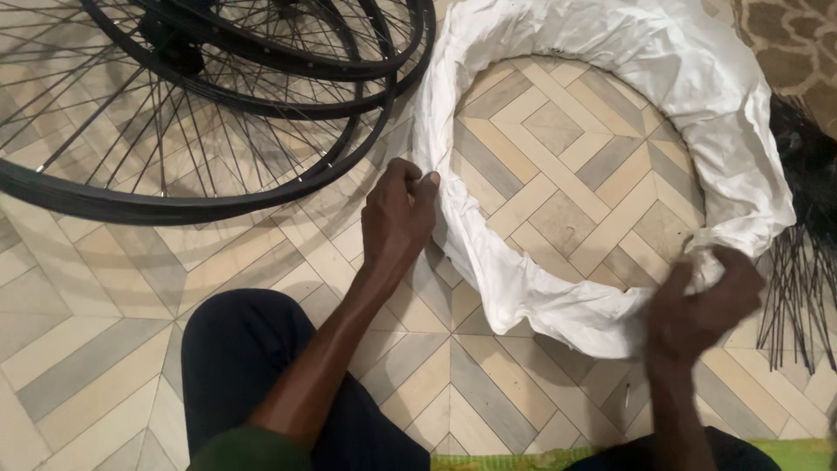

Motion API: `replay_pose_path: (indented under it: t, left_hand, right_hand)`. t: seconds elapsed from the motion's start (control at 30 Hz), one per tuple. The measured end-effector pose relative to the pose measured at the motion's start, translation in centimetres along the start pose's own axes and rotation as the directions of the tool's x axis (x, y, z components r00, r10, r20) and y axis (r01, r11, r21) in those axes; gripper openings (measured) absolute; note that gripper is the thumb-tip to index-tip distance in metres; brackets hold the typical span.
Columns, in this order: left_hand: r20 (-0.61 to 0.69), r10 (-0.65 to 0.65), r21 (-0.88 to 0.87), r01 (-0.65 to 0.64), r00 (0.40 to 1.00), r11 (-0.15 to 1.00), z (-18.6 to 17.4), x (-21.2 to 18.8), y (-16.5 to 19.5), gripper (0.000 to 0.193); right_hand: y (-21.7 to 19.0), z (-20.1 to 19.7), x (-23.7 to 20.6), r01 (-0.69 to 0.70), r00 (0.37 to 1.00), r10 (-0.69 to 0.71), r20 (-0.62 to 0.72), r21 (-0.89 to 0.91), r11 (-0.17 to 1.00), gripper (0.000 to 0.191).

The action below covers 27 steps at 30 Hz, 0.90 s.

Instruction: The person inserts bicycle spokes into the hub flanges one by one, then handles a small bag of metal nuts and a wrapped bicycle rim. The person uses pliers to open a small bag containing additional parts.

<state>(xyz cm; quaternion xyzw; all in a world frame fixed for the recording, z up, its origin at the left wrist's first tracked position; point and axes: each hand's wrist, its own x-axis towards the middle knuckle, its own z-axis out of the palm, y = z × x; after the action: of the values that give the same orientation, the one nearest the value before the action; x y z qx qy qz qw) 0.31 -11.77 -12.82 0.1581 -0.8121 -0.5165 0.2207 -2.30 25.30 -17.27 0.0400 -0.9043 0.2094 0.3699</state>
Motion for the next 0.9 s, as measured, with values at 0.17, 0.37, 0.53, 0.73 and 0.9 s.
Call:
replay_pose_path:
  t: [0.17,0.37,0.53,0.73,0.9]
  left_hand:
    - [0.019,-0.092,-0.101,0.093,0.996,0.991,1.9,0.8,-2.1,0.02]
    - [0.176,-0.454,-0.479,0.479,0.873,0.735,0.9,1.0,-3.8,0.011]
    - [0.173,-0.449,-0.494,0.472,0.877,0.731,1.2,1.3,-4.2,0.023]
    - [0.055,-0.205,-0.127,0.211,0.977,0.969,2.0,2.6,-4.7,0.028]
    - [0.215,-0.472,-0.409,0.518,0.855,0.751,1.4,2.3,-4.6,0.019]
  right_hand:
    - [-11.3,1.1,0.9,-0.06,0.963,-0.069,0.26,0.457,0.888,0.014]
    - [-19.2,3.5,1.6,-0.164,0.871,-0.165,0.462,0.591,0.79,0.012]
    - [-22.9,5.9,1.3,-0.133,0.82,-0.202,0.535,0.522,0.842,0.025]
    - [-24.1,7.6,1.3,0.076,0.816,-0.356,0.455,0.527,0.847,0.036]
    - [-23.1,8.6,1.3,-0.118,0.82,-0.194,0.539,0.491,0.863,0.018]
